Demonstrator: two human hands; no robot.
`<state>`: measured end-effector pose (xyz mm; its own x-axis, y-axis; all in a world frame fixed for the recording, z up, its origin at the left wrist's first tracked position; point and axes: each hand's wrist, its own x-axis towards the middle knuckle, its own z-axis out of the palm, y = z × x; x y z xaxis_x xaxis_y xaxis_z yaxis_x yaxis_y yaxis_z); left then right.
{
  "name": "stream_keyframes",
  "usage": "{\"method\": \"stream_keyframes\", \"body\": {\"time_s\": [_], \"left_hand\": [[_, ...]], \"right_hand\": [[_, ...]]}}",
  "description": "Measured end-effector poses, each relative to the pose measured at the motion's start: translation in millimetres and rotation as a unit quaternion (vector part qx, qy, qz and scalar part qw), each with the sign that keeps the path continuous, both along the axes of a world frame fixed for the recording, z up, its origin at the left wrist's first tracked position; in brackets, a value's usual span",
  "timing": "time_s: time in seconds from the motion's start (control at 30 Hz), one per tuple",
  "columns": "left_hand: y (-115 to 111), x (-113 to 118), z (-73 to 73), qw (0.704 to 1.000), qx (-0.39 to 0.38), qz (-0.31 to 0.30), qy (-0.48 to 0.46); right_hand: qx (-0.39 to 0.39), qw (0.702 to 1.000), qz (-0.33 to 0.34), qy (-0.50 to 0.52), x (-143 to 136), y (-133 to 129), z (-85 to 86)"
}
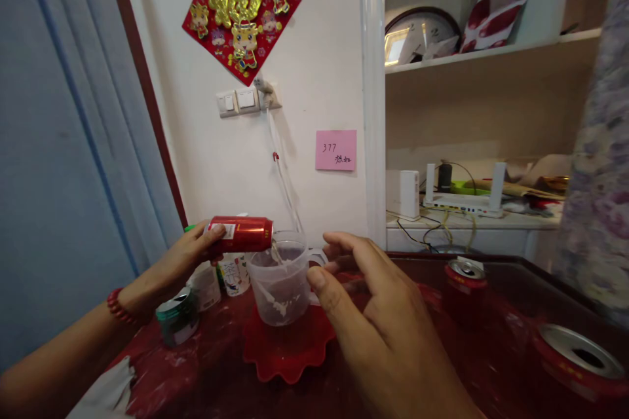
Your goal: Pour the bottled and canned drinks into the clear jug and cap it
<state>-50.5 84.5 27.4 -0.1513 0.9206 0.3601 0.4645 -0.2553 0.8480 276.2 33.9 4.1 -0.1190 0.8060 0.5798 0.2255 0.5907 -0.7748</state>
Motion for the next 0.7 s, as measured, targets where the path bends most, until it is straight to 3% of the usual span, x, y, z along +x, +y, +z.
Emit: {"method": "stream_keyframes", "body": {"time_s": [0.7], "left_hand": [[13, 8, 15.8, 0.984, 0.022, 0.038, 0.171]], "right_hand": [[0.032, 0.999, -0.033, 0.01, 3, -7, 8.2]]}}
